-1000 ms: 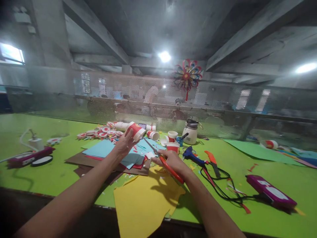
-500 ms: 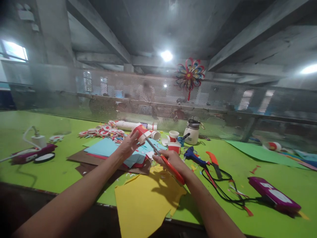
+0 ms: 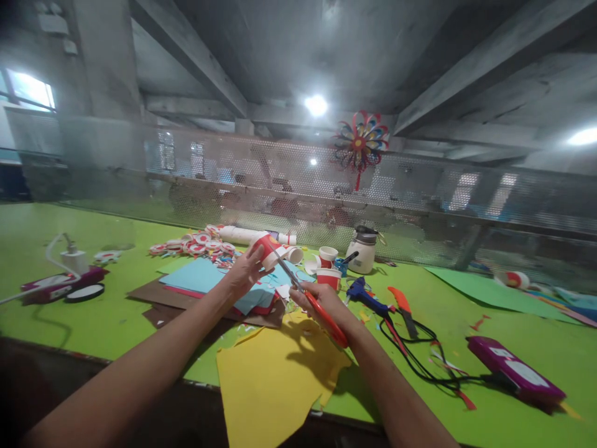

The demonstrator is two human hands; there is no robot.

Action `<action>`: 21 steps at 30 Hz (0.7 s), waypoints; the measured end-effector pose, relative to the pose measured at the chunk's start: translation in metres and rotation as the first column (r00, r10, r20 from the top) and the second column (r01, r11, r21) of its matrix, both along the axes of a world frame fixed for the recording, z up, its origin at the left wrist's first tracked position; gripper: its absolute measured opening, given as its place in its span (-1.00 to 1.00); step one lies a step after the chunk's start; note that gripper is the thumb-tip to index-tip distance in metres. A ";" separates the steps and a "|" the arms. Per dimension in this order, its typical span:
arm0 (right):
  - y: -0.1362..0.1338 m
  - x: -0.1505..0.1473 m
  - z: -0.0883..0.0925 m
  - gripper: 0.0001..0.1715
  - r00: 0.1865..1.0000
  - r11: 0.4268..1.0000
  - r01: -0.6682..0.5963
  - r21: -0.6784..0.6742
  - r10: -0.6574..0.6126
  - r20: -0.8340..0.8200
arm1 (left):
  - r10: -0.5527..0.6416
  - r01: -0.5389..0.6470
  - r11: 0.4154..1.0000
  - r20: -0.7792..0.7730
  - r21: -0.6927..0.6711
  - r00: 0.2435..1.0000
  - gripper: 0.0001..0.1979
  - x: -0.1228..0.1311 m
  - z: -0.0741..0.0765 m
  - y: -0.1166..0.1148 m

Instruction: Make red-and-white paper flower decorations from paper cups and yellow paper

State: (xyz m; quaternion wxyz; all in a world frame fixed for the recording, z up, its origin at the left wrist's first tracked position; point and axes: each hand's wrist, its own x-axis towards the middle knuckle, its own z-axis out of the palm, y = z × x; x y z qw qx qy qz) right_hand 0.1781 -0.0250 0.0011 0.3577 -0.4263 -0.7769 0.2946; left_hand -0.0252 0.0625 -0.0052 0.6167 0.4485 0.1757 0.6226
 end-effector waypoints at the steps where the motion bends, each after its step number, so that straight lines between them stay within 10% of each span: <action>1: 0.001 0.000 0.000 -0.51 1.000 1.000 0.001 0.008 -0.001 -0.004 | 0.001 -0.001 1.000 -0.002 0.001 1.000 -0.49 0.000 0.000 0.000; 21: 0.000 0.001 -0.001 -0.48 0.999 1.000 0.018 0.014 -0.018 0.051 | 0.013 -0.012 1.000 -0.021 0.027 1.000 -0.48 0.002 0.000 -0.003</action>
